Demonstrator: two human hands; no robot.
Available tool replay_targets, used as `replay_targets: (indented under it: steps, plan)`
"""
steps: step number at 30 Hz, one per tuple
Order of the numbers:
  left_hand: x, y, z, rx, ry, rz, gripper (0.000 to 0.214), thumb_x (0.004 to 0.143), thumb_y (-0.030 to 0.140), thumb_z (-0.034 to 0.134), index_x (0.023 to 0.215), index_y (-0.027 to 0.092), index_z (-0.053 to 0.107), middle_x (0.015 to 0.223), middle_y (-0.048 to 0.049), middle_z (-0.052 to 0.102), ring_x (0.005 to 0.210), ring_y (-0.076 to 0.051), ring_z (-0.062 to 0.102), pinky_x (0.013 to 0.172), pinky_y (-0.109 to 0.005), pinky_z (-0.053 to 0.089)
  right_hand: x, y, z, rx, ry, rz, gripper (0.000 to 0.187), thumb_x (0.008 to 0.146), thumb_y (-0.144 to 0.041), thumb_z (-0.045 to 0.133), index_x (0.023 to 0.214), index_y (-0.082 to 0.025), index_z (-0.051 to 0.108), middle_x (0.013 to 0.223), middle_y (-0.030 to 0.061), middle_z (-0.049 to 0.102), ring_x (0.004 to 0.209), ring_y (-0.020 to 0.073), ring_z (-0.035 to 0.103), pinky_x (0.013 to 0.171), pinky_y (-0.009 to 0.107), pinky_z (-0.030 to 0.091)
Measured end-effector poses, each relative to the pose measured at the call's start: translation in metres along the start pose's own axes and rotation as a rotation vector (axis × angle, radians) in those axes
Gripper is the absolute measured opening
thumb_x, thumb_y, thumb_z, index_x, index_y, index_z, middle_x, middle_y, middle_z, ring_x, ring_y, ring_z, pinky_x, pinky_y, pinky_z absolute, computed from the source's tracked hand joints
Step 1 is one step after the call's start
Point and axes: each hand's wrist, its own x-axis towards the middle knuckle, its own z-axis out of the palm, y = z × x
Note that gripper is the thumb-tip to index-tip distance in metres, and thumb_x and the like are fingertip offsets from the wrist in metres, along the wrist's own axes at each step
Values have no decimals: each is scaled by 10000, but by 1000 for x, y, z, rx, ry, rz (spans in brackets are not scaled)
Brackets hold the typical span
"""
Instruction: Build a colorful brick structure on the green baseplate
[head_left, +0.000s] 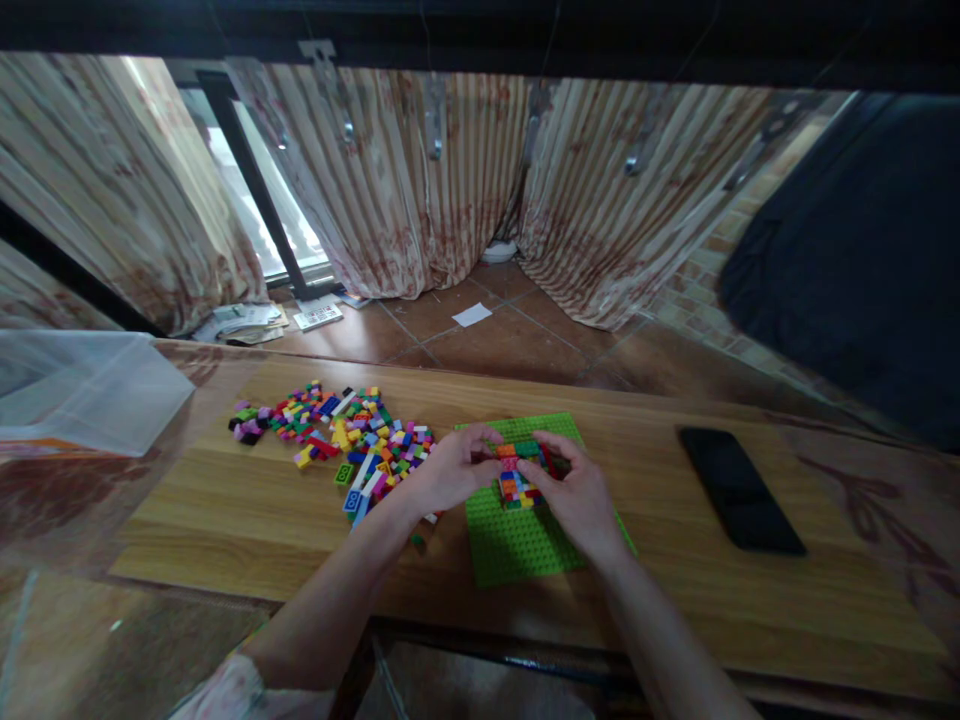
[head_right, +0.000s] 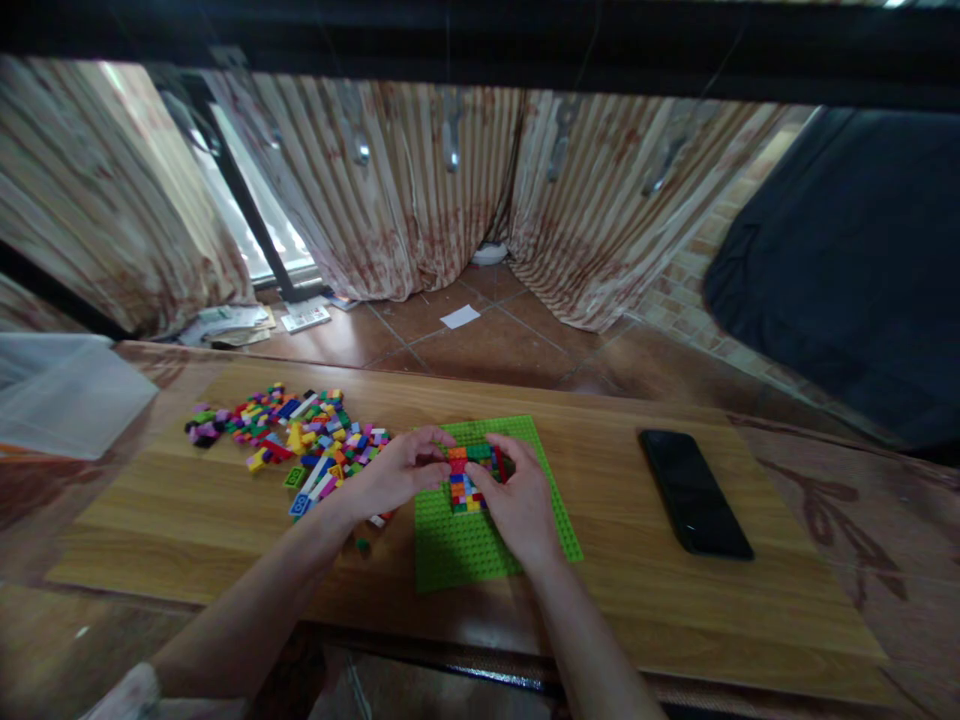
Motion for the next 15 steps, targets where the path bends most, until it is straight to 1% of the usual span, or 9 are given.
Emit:
replay_targets:
  steps: [2,4,6,9,15]
  plan:
    - [0,0,0,7,3,1,307,748,271,627,1013,155,523,704,17,626,575,-94,522,523,-201,326,-1,-2,0,7,43,-36,377,729,-403,685,1056,-217,665,1109,77,636,1057,229,577,957,407,428]
    - [-1,1,-1,18,-1,-1,311,746,241,617,1027,152,520,705,20,624,566,-89,511,517,-199,320,-2,-5,0,-3,85,-69,274,741,-392,674,962,-231,694,1124,74,616,1075,231,565,955,405,425]
    - [-1,2,-2,36,-6,-4,319,737,217,613,1035,149,519,699,24,621,556,-86,502,514,-199,319,-4,-8,-1,-24,97,-91,193,761,-395,656,857,-238,713,1111,72,608,1067,236,566,951,410,424]
    - [-2,4,-3,56,-11,-3,343,738,213,613,1059,141,518,704,20,625,564,-90,508,523,-204,335,-6,-8,0,-68,75,-117,195,788,-414,631,777,-243,724,1081,73,604,1047,238,568,954,416,421]
    - [-3,1,-1,34,-4,15,373,760,291,641,1091,164,527,721,18,629,587,-98,536,526,-200,343,-8,-7,4,-144,44,-156,211,801,-426,617,758,-252,727,1107,76,591,1070,250,550,948,421,420]
